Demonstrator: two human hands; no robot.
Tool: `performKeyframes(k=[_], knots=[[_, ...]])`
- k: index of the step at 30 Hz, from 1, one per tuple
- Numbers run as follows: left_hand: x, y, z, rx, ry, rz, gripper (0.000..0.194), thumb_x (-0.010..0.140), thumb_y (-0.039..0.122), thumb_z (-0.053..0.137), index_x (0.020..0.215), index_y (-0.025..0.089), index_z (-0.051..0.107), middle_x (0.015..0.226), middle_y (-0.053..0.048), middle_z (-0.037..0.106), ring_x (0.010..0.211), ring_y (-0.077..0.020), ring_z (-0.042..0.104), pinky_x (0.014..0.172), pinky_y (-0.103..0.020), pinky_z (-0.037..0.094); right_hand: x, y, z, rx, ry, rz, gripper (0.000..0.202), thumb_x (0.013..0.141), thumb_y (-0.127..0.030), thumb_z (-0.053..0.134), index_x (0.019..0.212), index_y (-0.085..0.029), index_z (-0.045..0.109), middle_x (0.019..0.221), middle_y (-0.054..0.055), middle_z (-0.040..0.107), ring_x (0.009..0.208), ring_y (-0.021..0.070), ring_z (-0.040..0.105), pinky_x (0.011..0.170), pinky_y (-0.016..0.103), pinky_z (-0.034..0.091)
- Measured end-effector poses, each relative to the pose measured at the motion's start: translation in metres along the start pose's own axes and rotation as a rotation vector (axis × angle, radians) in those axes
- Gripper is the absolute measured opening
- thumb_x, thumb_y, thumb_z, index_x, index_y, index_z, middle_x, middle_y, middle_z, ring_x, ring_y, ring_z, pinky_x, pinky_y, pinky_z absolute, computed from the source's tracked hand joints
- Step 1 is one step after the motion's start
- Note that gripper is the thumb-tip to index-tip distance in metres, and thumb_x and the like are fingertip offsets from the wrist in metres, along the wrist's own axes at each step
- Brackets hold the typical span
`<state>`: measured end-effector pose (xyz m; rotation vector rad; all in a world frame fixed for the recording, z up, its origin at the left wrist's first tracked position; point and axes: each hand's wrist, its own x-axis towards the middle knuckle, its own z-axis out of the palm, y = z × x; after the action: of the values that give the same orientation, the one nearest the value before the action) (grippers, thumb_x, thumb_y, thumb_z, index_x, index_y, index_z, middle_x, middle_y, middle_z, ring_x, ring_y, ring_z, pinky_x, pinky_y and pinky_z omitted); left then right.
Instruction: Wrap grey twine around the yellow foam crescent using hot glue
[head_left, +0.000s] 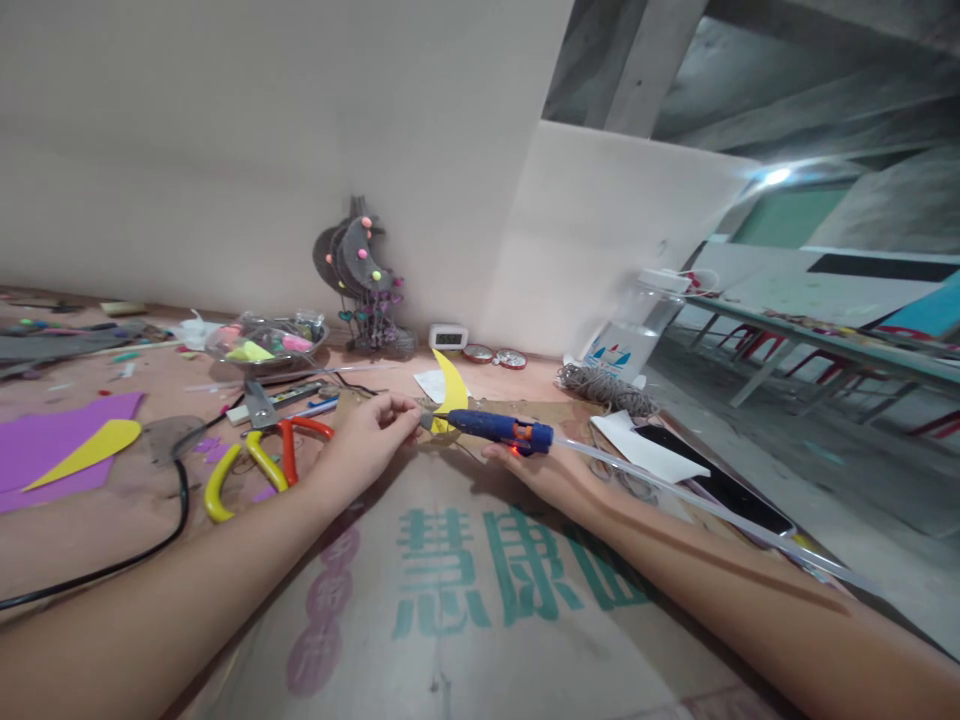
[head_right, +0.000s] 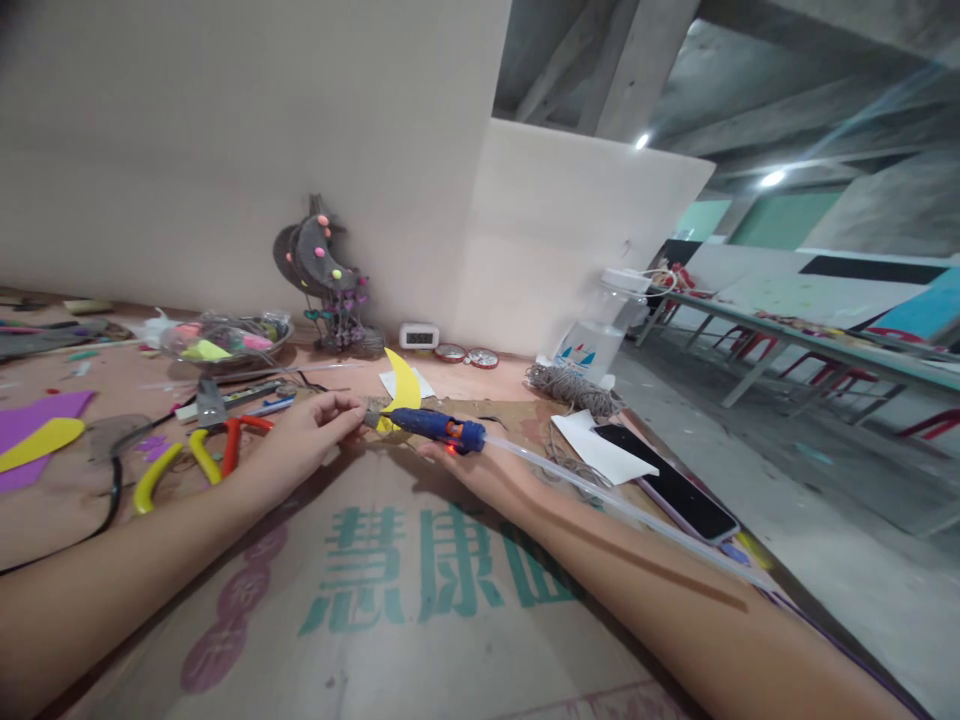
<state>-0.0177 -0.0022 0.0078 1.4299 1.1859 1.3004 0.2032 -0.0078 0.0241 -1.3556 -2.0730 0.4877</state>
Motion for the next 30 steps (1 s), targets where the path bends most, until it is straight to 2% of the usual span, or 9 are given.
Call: performKeyframes(k=[6, 11, 18, 21, 25, 27, 30], knots=[[0.0, -0.002, 0.0, 0.057, -0.004, 0.024, 0.023, 0.071, 0.039, 0.06, 0.075, 0.016, 0.059, 0.063, 0.0, 0.061, 0.058, -0.0115, 0.054, 0.055, -0.021, 0.039, -0.001, -0.002, 0.0, -0.021, 0.014, 0.018, 0.034, 0.073, -0.05, 0.056, 0.075, -0.017, 0.062, 0.063, 0.002, 0.06, 0.056, 0.0149, 0.051, 0.05, 0.025, 0.039], [0.0, -0.001, 0.0, 0.011, -0.026, 0.01, 0.025, 0.068, 0.04, 0.062, 0.075, 0.016, 0.06, 0.063, 0.0, 0.06, 0.058, -0.0125, 0.054, 0.057, -0.022, 0.04, -0.001, -0.004, -0.002, 0.041, 0.032, 0.0, 0.032, 0.074, -0.05, 0.055, 0.077, -0.018, 0.06, 0.066, 0.001, 0.06, 0.058, 0.0149, 0.052, 0.053, 0.025, 0.042], [0.001, -0.004, 0.001, -0.08, -0.045, -0.041, 0.029, 0.064, 0.04, 0.066, 0.077, 0.016, 0.058, 0.065, -0.001, 0.061, 0.06, -0.0129, 0.055, 0.057, -0.022, 0.04, -0.001, -0.001, -0.006, 0.136, 0.052, 0.096, 0.04, 0.081, -0.051, 0.043, 0.064, -0.017, 0.058, 0.062, 0.001, 0.056, 0.058, 0.0133, 0.052, 0.055, 0.024, 0.042], [0.001, -0.005, 0.002, -0.121, -0.051, -0.052, 0.029, 0.066, 0.041, 0.065, 0.077, 0.016, 0.056, 0.068, -0.002, 0.062, 0.062, -0.0127, 0.057, 0.06, -0.022, 0.042, 0.003, -0.005, -0.015, 0.309, 0.117, 0.033, 0.045, 0.084, -0.053, 0.039, 0.066, -0.016, 0.057, 0.063, 0.002, 0.056, 0.058, 0.012, 0.05, 0.056, 0.023, 0.042], [0.0, -0.003, 0.003, -0.104, -0.069, -0.006, 0.024, 0.069, 0.039, 0.062, 0.075, 0.017, 0.056, 0.067, 0.0, 0.061, 0.063, -0.0124, 0.056, 0.061, -0.022, 0.042, 0.012, -0.012, -0.037, 0.453, 0.236, -0.049, 0.042, 0.083, -0.053, 0.042, 0.07, -0.016, 0.056, 0.07, 0.003, 0.06, 0.06, 0.0112, 0.051, 0.06, 0.023, 0.044], [-0.002, -0.002, 0.003, -0.048, -0.075, 0.026, 0.022, 0.07, 0.038, 0.061, 0.073, 0.017, 0.059, 0.067, 0.0, 0.061, 0.064, -0.013, 0.056, 0.061, -0.022, 0.041, 0.019, -0.011, -0.049, 0.431, 0.251, -0.04, 0.042, 0.083, -0.052, 0.042, 0.072, -0.015, 0.058, 0.072, 0.004, 0.061, 0.061, 0.0106, 0.052, 0.062, 0.023, 0.044], [-0.003, 0.0, 0.003, 0.03, -0.076, 0.047, 0.02, 0.071, 0.036, 0.06, 0.074, 0.017, 0.061, 0.07, -0.002, 0.063, 0.066, -0.0145, 0.056, 0.06, -0.023, 0.04, 0.04, -0.002, -0.06, 0.266, 0.209, 0.022, 0.042, 0.081, -0.052, 0.045, 0.075, -0.015, 0.063, 0.075, 0.005, 0.063, 0.064, 0.0108, 0.054, 0.061, 0.022, 0.044]])
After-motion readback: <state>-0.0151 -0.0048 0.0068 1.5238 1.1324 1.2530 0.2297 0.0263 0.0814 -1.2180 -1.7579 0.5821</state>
